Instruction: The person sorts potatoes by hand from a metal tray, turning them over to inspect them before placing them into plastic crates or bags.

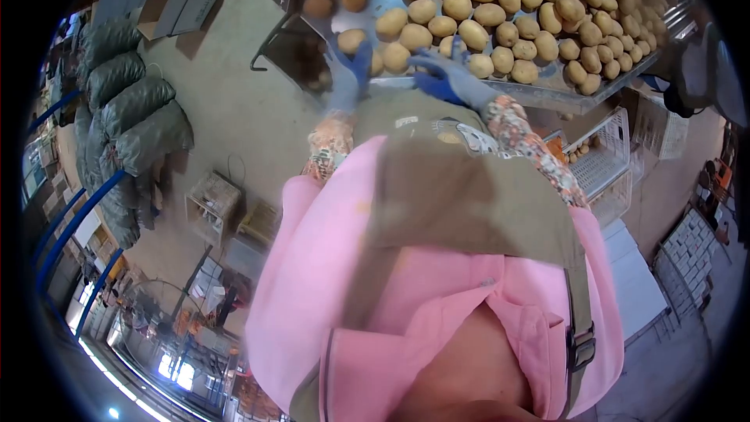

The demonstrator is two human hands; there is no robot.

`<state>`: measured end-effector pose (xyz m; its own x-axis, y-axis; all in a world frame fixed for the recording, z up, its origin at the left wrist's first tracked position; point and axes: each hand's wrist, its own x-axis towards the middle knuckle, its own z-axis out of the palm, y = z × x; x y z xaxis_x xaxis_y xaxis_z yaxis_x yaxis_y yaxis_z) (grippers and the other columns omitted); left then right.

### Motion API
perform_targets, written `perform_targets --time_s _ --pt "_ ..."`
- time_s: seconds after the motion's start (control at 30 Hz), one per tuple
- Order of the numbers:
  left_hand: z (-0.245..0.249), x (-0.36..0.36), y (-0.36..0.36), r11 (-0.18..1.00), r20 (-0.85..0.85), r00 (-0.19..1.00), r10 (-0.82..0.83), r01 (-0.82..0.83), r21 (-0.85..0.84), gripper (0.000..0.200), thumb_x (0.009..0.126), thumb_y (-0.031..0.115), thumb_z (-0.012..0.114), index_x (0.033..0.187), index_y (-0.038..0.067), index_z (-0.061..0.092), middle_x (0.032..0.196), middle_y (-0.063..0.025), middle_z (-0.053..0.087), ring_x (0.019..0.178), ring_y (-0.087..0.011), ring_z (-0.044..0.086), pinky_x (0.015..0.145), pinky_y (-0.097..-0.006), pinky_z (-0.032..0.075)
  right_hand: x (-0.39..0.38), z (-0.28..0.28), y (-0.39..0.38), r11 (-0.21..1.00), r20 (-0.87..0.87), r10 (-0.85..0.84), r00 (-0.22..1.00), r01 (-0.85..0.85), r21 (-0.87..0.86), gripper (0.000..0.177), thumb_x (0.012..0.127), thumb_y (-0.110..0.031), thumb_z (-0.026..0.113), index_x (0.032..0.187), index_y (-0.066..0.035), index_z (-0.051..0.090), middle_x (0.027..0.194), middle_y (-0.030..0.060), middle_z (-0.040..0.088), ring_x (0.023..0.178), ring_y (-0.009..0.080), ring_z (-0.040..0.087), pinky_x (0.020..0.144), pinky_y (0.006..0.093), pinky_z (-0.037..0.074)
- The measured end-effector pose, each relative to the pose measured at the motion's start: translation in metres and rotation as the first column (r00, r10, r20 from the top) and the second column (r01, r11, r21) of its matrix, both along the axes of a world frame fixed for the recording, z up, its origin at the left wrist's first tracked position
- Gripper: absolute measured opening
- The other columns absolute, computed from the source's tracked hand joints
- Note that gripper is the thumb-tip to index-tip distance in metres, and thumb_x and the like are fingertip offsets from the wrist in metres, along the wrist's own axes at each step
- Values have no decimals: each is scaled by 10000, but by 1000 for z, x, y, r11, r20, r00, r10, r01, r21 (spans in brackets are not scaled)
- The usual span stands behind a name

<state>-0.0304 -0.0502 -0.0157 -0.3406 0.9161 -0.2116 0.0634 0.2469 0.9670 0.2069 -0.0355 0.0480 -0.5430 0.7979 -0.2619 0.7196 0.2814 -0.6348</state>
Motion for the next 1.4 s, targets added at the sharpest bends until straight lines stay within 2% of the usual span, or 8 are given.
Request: perform_targets --time_s 0.07,0.2,0.47,0.83,1.03,1.1,1.33,1.4 --pt "-16 6 4 991 -729 684 13 -105 -81 943 692 471 773 1428 82 328 1380 -249 347 1226 -380 420 1009 -437 380 -17 11 11 980 -194 116 974 -143 -136 382 919 -215 587 1290 -133 552 1374 132 503 1300 260 437 1073 350 343" --pt "7 -10 24 993 -714 691 -115 97 -65 719 740 451 715 1328 103 490 1340 -243 434 1178 -406 472 1002 -455 383 12 31 31 799 -535 -389 750 -15 -602 419 898 -185 599 1309 -134 530 1164 105 607 1058 189 581 908 278 462" --pt "25 -12 26 964 -731 629 -264 141 -226 460 863 430 577 1195 113 609 1154 -145 622 1053 -355 578 939 -417 438 82 6 -10 992 441 13 897 45 -122 408 902 -436 558 1296 -329 567 1529 209 235 1440 378 132 1110 600 133" --pt "22 0 5 899 -793 443 -419 322 -296 783 817 624 542 1476 277 300 1523 -156 256 1387 -446 196 1109 -560 187 43 41 20 885 -363 -341 867 166 -434 434 847 -247 664 1262 -174 559 1335 143 505 1223 289 504 996 357 419" --pt "17 -35 -6 966 -825 503 -257 164 -201 714 848 484 568 1409 82 384 1409 -200 409 1264 -396 409 1060 -490 302 125 -4 -9 907 321 -131 938 -17 421 390 836 -184 626 1224 -221 602 1370 122 503 1214 367 501 1060 492 298" --pt "30 -24 0 970 -916 339 -214 184 -159 688 853 469 567 1400 87 398 1399 -196 421 1252 -391 418 1060 -488 296 100 27 4 935 70 -125 990 141 -324 446 900 -345 559 1333 -242 532 1499 92 357 1372 380 308 1144 466 169" --pt "23 38 24 808 -796 373 -476 542 -230 693 878 524 511 1454 177 344 1510 -126 307 1389 -352 263 1110 -553 180 7 15 -1 950 153 190 970 -221 220 394 953 -331 449 1288 -159 564 1255 82 597 1211 279 518 1050 447 350" --pt "33 29 18 811 -848 255 -465 507 -293 753 867 559 506 1482 183 286 1546 -108 236 1413 -315 229 1126 -555 139 26 15 18 854 -438 -318 841 53 -518 409 958 -301 468 1298 -86 544 1241 78 593 1136 225 533 994 369 404"
